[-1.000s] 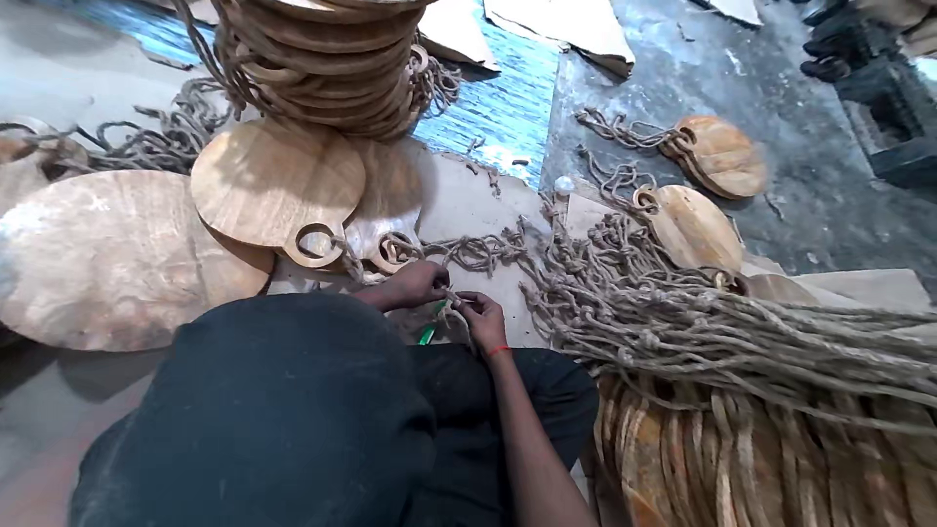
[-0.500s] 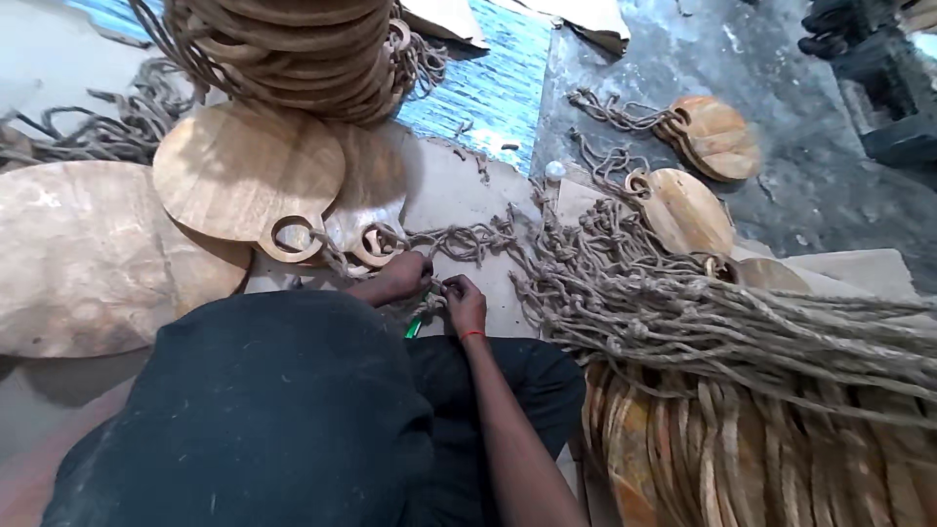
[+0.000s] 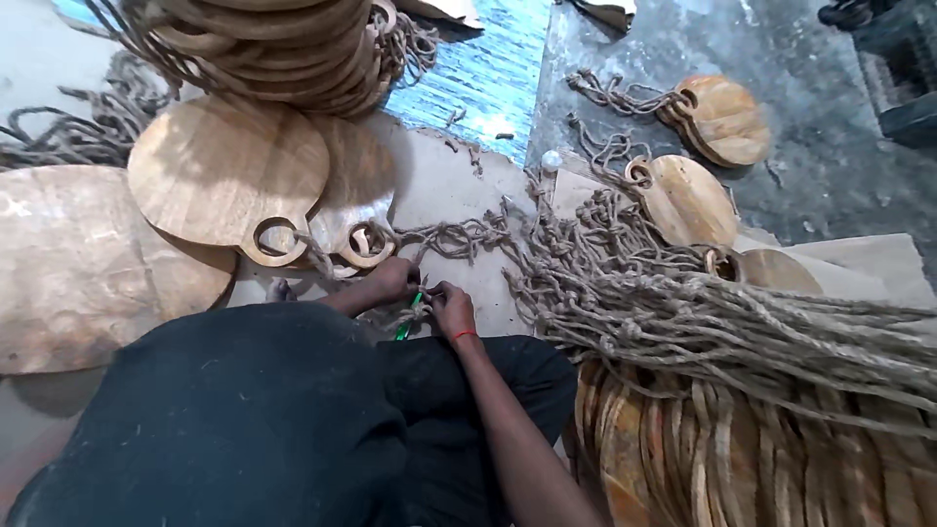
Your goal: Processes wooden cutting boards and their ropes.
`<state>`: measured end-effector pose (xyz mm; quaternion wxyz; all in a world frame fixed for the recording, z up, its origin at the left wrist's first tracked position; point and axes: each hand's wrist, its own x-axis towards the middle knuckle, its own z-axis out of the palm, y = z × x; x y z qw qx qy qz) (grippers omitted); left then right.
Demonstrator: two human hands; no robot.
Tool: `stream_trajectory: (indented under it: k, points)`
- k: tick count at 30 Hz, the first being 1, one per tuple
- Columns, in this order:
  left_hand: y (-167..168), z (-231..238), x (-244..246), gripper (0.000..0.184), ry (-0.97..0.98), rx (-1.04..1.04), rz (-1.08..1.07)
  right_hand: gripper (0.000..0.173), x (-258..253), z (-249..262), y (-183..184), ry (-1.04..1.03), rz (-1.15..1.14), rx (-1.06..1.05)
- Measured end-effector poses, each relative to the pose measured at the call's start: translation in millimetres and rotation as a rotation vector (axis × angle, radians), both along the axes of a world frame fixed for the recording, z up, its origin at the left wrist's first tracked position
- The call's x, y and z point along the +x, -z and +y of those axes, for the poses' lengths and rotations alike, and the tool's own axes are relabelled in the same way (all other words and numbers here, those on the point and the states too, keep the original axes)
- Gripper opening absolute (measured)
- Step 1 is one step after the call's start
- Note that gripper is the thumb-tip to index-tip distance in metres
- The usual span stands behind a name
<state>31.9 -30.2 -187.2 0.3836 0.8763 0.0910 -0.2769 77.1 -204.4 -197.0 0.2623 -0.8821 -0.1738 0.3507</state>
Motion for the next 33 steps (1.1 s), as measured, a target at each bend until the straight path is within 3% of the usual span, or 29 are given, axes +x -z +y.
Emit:
stream_trajectory:
  k: [10,19,24,27,30,33]
  points:
    - [3,-9,-2,0.024,-0.109,0.113,-0.070,0.019,-6,23,1,0.214,-0.099,-0.049]
    - [-8,-12,6,0.021,-0.050,0.110,0.043,0.020,1,14,-15,0.063,0.007,-0.114]
    - [-1,-11,9,0.022,-0.115,0.185,0.018,0.021,3,31,-4,0.168,0.005,-0.141]
    - [2,-13,9,0.027,-0.117,0.246,0.012,0.020,7,26,2,0.185,-0.029,-0.016]
    - [-6,-3,4,0.030,-0.075,0.122,0.021,0.018,17,-2,17,0.133,0.023,0.207]
    - [-12,3,-17,0.027,-0.325,-0.136,0.047,0.023,11,-10,16,0.260,0.115,0.277]
